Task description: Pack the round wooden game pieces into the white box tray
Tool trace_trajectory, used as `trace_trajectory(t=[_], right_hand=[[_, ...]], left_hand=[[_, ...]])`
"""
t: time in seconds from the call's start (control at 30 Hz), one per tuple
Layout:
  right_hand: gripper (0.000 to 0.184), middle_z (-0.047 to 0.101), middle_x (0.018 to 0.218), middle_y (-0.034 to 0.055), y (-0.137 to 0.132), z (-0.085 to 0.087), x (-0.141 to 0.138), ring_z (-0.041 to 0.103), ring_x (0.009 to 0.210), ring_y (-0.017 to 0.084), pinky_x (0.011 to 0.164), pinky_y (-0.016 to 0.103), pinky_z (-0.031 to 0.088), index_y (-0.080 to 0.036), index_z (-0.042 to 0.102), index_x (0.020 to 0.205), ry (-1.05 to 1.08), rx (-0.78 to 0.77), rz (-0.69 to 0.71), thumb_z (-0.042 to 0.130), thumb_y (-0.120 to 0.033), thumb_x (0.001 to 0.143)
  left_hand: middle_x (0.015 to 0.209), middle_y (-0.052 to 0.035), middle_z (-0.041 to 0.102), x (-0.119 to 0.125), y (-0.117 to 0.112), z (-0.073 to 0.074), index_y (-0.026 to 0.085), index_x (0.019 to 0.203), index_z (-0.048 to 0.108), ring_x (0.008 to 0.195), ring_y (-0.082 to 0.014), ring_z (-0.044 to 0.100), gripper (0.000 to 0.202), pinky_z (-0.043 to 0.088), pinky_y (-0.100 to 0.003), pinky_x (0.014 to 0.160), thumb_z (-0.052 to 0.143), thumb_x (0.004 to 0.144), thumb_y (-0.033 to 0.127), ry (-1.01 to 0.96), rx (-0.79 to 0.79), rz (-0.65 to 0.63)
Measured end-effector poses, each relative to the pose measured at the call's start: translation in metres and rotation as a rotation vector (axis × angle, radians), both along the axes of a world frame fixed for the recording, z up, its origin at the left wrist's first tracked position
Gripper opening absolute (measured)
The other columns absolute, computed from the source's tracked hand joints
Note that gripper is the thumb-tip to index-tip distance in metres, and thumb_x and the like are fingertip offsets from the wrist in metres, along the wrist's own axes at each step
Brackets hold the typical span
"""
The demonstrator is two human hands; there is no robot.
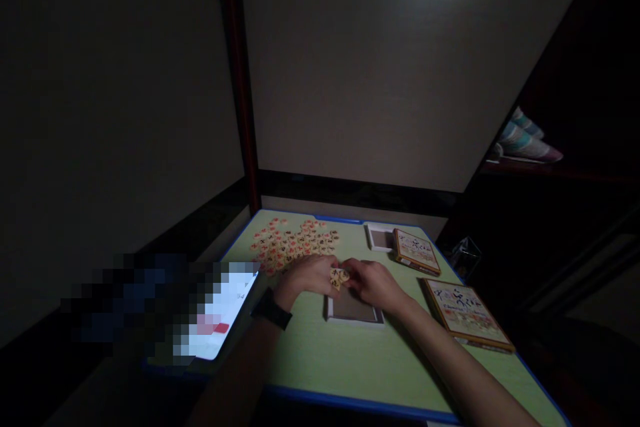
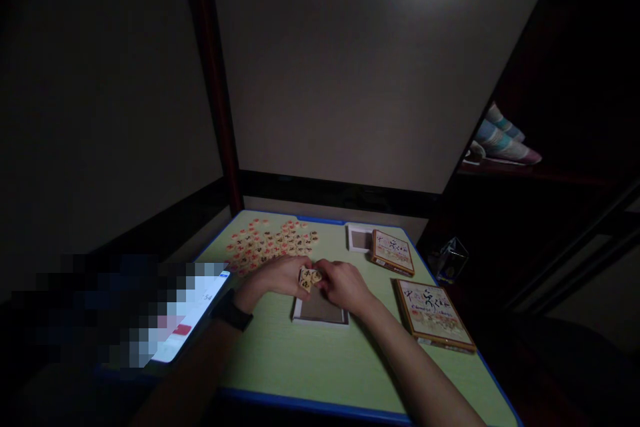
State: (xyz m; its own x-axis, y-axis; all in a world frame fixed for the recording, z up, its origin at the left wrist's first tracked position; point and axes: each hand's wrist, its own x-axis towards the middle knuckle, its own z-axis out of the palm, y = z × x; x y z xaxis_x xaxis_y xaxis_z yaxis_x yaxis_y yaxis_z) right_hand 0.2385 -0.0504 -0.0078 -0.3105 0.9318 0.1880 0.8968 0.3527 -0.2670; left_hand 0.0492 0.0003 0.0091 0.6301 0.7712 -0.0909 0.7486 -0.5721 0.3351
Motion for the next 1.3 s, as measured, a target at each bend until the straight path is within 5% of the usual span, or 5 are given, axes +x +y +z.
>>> trace_trajectory(t=[1.3], right_hand=[[0.04,0.071,0.082,0.0028,0.0,0.002,0.002,0.063,0.073,0.017,0.065,0.024,0.039,-0.02,0.066,0.111,0.058,0.0,0.028,0.062,-0.012,0.072]], left_hand=[[0.099,-0.0024,0.073,0.001,0.007,-0.01,0.026,0.107,0.067,0.088,-0.0217,0.068,0.051,0.05,-0.024,0.071,0.074,0.059,0.04,-0.037,0.008,-0.005]])
